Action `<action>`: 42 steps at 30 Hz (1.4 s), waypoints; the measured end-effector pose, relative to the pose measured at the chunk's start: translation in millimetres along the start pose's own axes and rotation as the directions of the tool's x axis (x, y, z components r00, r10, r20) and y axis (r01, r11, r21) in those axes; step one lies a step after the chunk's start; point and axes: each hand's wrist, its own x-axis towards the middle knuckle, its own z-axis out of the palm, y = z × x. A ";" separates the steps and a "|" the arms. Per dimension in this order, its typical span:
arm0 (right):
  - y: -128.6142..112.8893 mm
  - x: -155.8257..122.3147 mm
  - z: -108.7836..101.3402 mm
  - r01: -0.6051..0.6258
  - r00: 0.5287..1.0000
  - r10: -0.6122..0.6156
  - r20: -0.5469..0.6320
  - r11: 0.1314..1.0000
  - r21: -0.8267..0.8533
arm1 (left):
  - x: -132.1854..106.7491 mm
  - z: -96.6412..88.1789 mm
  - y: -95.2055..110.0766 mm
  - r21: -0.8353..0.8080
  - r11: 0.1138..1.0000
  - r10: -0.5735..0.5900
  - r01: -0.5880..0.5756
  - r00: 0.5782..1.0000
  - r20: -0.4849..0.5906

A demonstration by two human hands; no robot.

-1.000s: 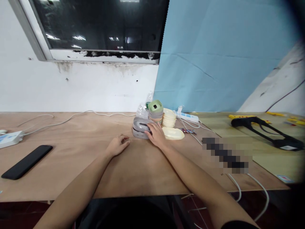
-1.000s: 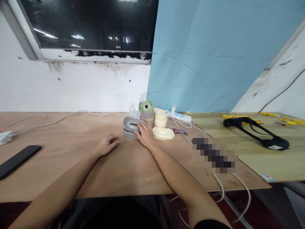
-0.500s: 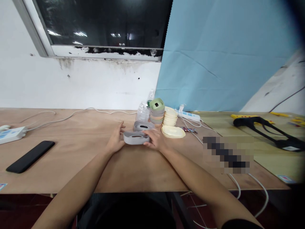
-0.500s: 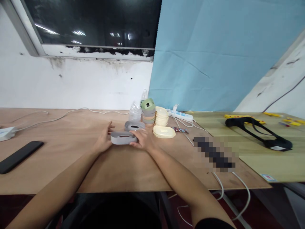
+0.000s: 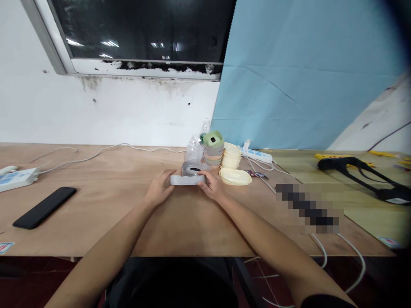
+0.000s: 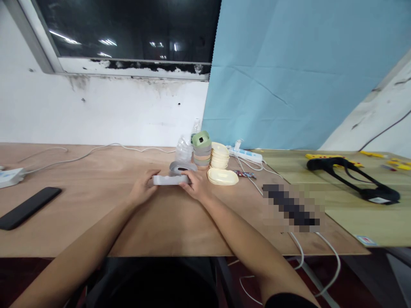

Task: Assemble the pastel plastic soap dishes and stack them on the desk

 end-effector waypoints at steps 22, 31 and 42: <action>45.9 12.5 -52.5 -0.274 0.962 0.254 -0.103 0.875 -0.400 | -1.7 -0.9 2.7 0.060 0.996 -0.082 0.068 0.956 0.282; 65.5 2.5 -66.0 -0.240 0.868 0.446 0.217 0.760 -0.604 | -2.4 -0.2 4.6 0.086 0.995 -0.076 0.048 0.928 0.365; 59.6 3.1 -62.0 -0.321 0.790 0.583 0.188 0.655 -0.684 | -1.6 -1.5 8.5 0.102 0.994 -0.081 0.045 0.917 0.392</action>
